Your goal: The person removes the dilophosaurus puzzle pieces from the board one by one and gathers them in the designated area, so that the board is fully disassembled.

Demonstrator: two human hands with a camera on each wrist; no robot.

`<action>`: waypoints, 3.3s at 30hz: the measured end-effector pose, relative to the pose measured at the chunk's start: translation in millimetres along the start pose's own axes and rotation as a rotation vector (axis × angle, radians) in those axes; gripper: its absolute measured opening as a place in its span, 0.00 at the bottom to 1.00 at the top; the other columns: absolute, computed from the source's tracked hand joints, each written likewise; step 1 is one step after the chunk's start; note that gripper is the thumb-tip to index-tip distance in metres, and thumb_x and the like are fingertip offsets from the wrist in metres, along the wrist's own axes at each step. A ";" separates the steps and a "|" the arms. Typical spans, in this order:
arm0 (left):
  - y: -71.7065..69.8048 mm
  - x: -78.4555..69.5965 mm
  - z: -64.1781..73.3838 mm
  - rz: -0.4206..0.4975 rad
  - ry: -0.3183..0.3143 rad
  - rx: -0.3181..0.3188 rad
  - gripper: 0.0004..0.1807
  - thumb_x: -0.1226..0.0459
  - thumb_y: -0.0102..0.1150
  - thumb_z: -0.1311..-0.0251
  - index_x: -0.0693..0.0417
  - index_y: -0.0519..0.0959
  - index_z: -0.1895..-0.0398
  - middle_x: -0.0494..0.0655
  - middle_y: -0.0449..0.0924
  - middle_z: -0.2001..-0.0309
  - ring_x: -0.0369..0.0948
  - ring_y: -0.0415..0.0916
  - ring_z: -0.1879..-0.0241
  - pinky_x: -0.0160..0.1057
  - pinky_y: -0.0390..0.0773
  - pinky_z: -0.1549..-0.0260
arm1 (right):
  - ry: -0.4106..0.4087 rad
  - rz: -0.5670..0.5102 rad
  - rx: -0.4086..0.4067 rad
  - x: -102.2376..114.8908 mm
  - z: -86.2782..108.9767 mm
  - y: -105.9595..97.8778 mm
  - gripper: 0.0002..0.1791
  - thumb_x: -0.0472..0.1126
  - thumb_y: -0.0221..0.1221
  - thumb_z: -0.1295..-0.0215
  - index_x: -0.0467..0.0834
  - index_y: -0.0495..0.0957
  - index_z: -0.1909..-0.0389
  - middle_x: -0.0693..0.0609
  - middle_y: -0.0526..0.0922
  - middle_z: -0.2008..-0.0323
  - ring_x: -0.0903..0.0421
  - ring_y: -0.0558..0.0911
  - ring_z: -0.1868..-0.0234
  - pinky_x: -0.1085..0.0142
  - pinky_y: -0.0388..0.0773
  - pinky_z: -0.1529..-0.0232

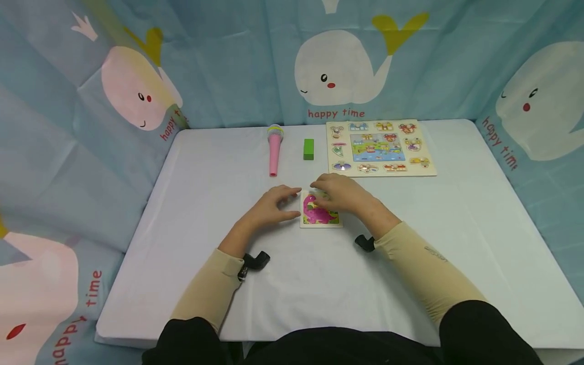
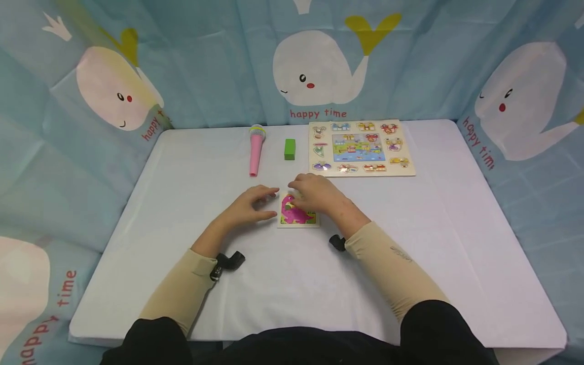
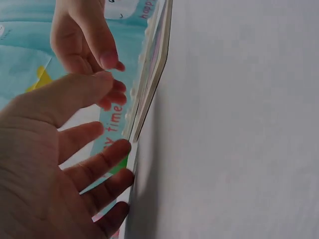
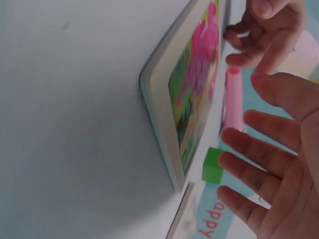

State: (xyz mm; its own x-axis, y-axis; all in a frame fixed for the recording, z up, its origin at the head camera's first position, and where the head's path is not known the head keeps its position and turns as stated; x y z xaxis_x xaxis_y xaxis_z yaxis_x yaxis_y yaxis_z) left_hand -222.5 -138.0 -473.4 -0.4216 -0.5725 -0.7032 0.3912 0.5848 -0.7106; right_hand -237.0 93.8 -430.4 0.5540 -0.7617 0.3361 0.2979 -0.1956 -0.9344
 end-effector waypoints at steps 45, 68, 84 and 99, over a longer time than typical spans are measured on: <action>16.1 6.7 0.2 -0.217 0.031 0.037 0.39 0.47 0.70 0.39 0.50 0.72 0.26 0.43 0.67 0.38 0.45 0.60 0.39 0.50 0.59 0.42 | 0.166 -0.308 -0.077 -1.7 -11.9 11.5 0.21 0.42 0.71 0.40 0.38 0.85 0.47 0.46 0.84 0.52 0.49 0.78 0.53 0.53 0.75 0.45; 16.2 3.5 0.8 -0.207 0.013 0.026 0.39 0.48 0.71 0.40 0.51 0.73 0.27 0.47 0.68 0.37 0.46 0.61 0.39 0.51 0.59 0.41 | 0.160 -0.347 -0.184 -25.6 44.2 -27.2 0.18 0.41 0.68 0.36 0.42 0.83 0.46 0.46 0.81 0.49 0.45 0.74 0.55 0.52 0.72 0.55; 17.8 4.6 -0.7 -0.214 0.008 0.021 0.40 0.48 0.71 0.40 0.50 0.72 0.26 0.46 0.68 0.37 0.46 0.61 0.40 0.50 0.60 0.41 | 0.202 -0.373 -0.213 -48.4 68.9 -28.3 0.17 0.38 0.68 0.35 0.40 0.83 0.47 0.45 0.79 0.50 0.46 0.71 0.55 0.52 0.68 0.58; 17.2 5.5 -0.4 -0.205 -0.002 0.025 0.40 0.48 0.71 0.40 0.49 0.72 0.26 0.45 0.67 0.37 0.46 0.60 0.39 0.49 0.59 0.40 | 0.250 -0.379 -0.138 -73.0 70.2 -8.7 0.17 0.38 0.67 0.33 0.38 0.83 0.45 0.44 0.80 0.55 0.49 0.70 0.63 0.56 0.67 0.63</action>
State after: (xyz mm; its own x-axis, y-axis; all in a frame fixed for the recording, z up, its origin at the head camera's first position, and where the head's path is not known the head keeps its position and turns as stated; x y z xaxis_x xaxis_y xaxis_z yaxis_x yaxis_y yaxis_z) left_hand -218.4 -130.8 -489.5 -0.4930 -0.6795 -0.5434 0.3172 0.4412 -0.8395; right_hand -225.4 194.5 -438.5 0.2166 -0.7428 0.6335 0.3278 -0.5559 -0.7639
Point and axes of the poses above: each hand's wrist, its own z-axis away from the middle knuckle, its own y-axis out of the palm, x = y × z, the point moved 2 cm from there along -z, towards the middle knuckle
